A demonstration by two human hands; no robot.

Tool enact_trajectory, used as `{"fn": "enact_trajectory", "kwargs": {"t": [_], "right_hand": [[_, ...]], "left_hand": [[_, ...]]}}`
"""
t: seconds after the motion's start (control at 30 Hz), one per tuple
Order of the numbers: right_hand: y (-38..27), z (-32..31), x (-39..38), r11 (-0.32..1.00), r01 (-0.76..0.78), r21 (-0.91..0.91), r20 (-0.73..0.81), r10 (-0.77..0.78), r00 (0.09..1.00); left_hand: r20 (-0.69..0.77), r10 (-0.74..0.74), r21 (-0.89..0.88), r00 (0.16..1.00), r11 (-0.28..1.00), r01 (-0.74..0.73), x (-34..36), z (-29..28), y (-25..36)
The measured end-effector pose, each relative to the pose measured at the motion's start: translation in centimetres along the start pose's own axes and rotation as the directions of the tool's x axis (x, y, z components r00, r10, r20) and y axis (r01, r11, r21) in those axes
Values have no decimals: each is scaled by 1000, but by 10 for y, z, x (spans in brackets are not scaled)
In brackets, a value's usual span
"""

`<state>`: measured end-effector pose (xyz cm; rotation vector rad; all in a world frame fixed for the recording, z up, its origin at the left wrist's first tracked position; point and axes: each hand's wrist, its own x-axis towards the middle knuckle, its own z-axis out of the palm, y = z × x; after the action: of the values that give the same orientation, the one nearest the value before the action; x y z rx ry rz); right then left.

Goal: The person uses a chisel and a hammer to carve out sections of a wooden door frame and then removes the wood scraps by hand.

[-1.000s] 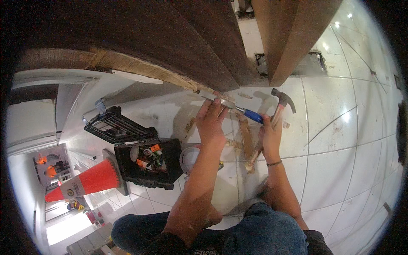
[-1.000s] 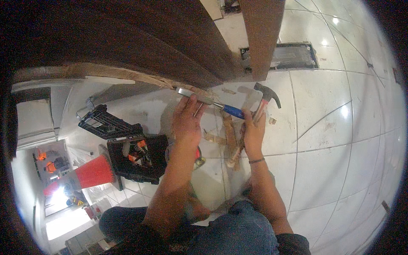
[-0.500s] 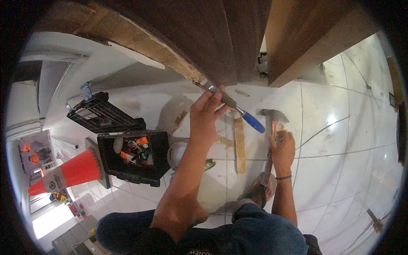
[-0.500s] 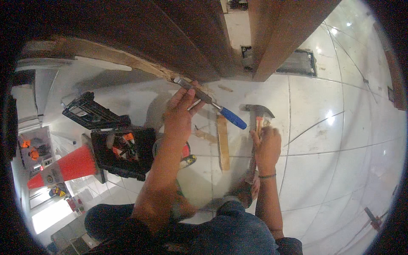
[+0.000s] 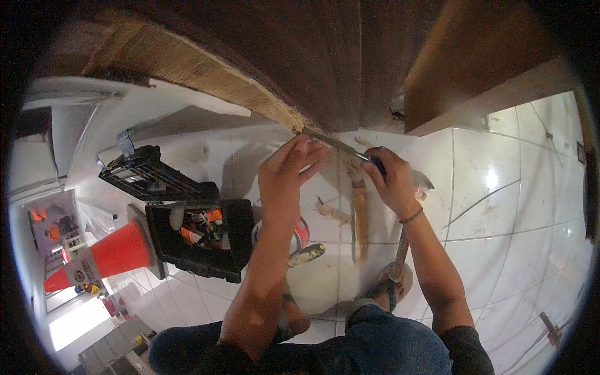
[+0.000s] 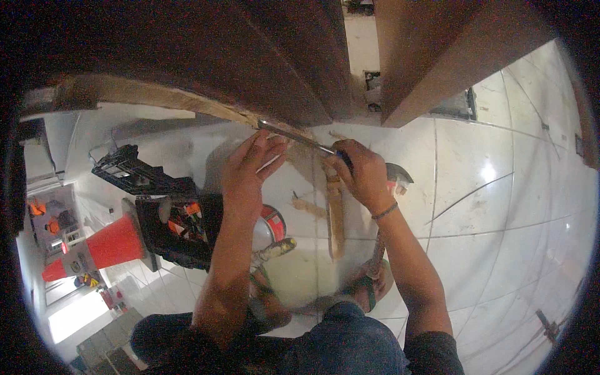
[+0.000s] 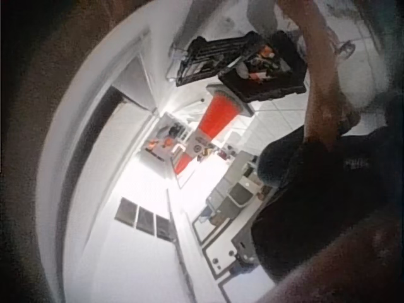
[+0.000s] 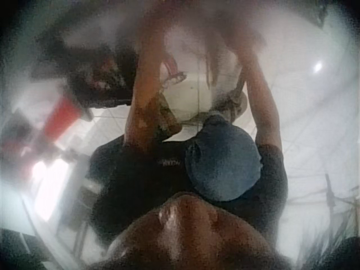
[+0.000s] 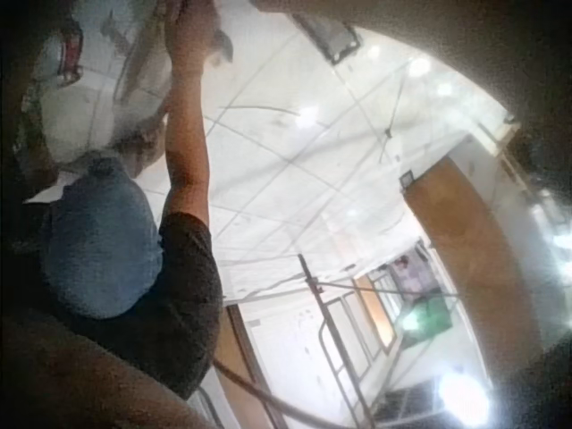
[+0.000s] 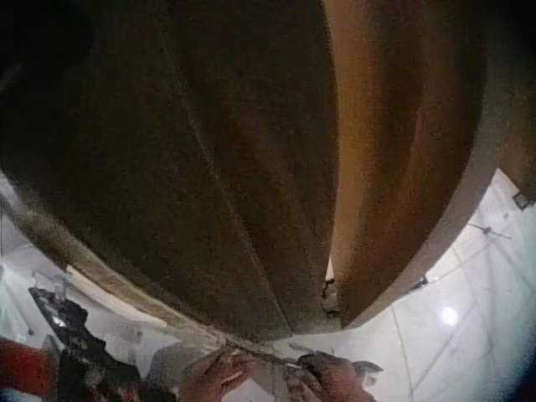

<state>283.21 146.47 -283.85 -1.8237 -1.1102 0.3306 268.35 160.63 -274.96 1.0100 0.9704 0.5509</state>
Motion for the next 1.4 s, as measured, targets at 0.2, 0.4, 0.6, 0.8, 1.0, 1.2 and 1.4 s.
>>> {"fn": "enact_trajectory", "kwargs": {"t": [0.2, 0.4, 0.6, 0.8, 1.0, 1.2, 1.4], "right_hand": [[34, 29, 34, 998, 42, 37, -67, -40, 997], [70, 36, 73, 987, 156, -34, -62, -158, 986], [49, 9, 61, 1000, -16, 3, 4, 16, 1000], [-2, -17, 14, 962, -271, 45, 54, 269, 962], [-50, -24, -20, 953, -290, 92, -91, 298, 950], [-6, -27, 12, 969, -216, 118, -9, 219, 976], [41, 4, 57, 984, -55, 172, -96, 73, 993]], "left_hand": [[-105, 146, 200, 984, 972, -122, 32, -7, 5], [-252, 270, 203, 929, 954, -222, 51, 4, 7], [-162, 344, 272, 925, 916, -293, 41, 21, 10], [-189, 336, 340, 923, 904, -259, 17, 33, 9], [-164, 421, 454, 892, 835, -311, 12, 33, 7], [-179, 380, 258, 908, 908, -330, 24, 40, 10], [-137, 286, 391, 948, 895, -214, 39, 40, 28]]}}
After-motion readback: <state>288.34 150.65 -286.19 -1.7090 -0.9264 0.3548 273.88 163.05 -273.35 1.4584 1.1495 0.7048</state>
